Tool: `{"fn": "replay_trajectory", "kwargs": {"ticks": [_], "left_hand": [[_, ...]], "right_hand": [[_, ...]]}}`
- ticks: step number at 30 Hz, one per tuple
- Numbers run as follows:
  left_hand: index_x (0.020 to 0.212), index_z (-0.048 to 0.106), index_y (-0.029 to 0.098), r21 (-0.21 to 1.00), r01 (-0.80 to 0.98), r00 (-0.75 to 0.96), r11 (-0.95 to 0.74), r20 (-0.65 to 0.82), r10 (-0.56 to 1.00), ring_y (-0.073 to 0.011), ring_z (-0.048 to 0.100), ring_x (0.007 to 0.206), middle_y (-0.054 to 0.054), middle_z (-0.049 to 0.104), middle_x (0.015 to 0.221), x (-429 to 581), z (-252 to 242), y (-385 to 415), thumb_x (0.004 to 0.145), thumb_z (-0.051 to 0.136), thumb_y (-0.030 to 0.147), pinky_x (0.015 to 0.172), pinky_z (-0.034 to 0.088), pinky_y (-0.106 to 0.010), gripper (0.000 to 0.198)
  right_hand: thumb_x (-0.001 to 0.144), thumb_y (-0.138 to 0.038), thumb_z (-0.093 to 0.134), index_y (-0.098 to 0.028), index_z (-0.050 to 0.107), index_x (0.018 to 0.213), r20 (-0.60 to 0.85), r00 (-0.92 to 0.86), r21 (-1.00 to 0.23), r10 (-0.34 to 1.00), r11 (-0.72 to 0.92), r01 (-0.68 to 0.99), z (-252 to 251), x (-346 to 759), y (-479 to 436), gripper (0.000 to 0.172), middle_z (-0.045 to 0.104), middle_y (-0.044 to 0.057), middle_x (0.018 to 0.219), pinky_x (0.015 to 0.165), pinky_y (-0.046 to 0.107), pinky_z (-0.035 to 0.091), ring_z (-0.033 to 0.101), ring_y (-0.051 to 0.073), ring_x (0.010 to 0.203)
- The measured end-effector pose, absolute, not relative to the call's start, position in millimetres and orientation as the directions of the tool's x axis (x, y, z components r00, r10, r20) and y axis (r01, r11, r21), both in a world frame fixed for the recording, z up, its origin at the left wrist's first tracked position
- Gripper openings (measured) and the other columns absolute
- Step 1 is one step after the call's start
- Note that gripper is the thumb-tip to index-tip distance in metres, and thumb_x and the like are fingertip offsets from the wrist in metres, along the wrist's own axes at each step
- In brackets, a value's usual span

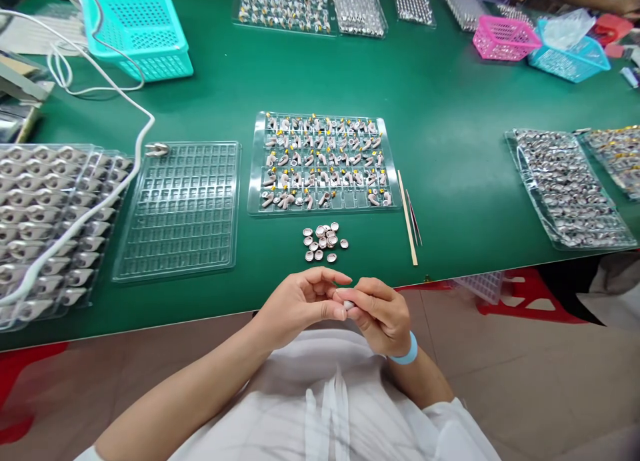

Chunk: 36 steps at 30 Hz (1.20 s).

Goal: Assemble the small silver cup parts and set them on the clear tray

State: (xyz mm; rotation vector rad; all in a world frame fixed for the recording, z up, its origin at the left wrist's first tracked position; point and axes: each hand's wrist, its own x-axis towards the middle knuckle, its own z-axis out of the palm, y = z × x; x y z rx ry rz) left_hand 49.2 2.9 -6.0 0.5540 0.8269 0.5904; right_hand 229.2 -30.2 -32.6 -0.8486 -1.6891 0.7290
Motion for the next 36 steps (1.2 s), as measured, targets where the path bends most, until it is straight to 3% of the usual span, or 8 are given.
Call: {"fn": "replay_trajectory", "kwargs": {"ticks": [6, 10, 14, 20, 36], "left_hand": [[0.101, 0.076, 0.016, 0.674, -0.279, 0.574, 0.684, -0.454, 0.682, -0.0186, 0.073, 0.083, -0.005, 0.078, 0.088, 48.8, -4.7, -1.0, 0.071, 0.085, 0.018, 0.081, 0.061, -0.034, 0.031], [0.111, 0.075, 0.019, 0.769, -0.232, 0.577, 0.595, -0.383, 0.721, -0.0201, 0.072, 0.090, -0.006, 0.077, 0.096, 46.0, -3.7, -2.5, 0.069, 0.086, 0.016, 0.083, 0.061, -0.033, 0.044], [0.110, 0.076, 0.019, 0.893, -0.125, 0.500, 0.433, -0.321, 0.805, -0.0176, 0.071, 0.083, -0.004, 0.076, 0.092, 45.7, -2.7, -3.5, 0.067, 0.087, 0.013, 0.075, 0.062, -0.025, 0.045], [0.102, 0.079, 0.017, 0.951, -0.075, 0.462, 0.300, -0.234, 0.856, -0.0165, 0.072, 0.074, -0.004, 0.077, 0.084, 47.8, -1.0, -4.3, 0.070, 0.084, 0.014, 0.068, 0.061, -0.022, 0.033], [0.093, 0.080, 0.017, 0.914, -0.134, 0.464, 0.382, -0.283, 0.839, -0.0138, 0.071, 0.068, -0.001, 0.077, 0.076, 48.5, -1.3, -4.3, 0.069, 0.081, 0.007, 0.065, 0.060, -0.019, 0.026]], "right_hand": [[0.096, -0.021, 0.053, -0.020, 0.067, 0.122, 0.524, -0.196, -0.807, 0.829, 0.556, 0.200, -32.8, 230.1, -30.5, 0.029, 0.068, 0.009, 0.087, 0.059, 0.030, 0.057, 0.062, 0.016, 0.069], [0.096, -0.022, 0.056, -0.019, 0.067, 0.121, 0.518, -0.191, -0.812, 0.834, 0.549, 0.198, -35.3, 230.7, -30.2, 0.028, 0.066, 0.007, 0.084, 0.059, 0.028, 0.056, 0.061, 0.015, 0.069], [0.095, -0.021, 0.057, -0.018, 0.067, 0.121, 0.516, -0.189, -0.823, 0.836, 0.545, 0.161, -35.1, 229.0, -29.9, 0.028, 0.065, 0.007, 0.082, 0.059, 0.028, 0.054, 0.059, 0.015, 0.069], [0.096, -0.021, 0.055, -0.017, 0.067, 0.121, 0.531, -0.171, -0.815, 0.830, 0.555, 0.164, -35.4, 225.6, -31.9, 0.029, 0.065, 0.007, 0.081, 0.056, 0.028, 0.053, 0.059, 0.015, 0.066], [0.095, -0.016, 0.052, -0.018, 0.062, 0.129, 0.554, -0.156, -0.795, 0.817, 0.576, 0.191, -43.4, 219.1, -36.1, 0.036, 0.063, 0.005, 0.076, 0.054, 0.028, 0.050, 0.057, 0.015, 0.062]]}}
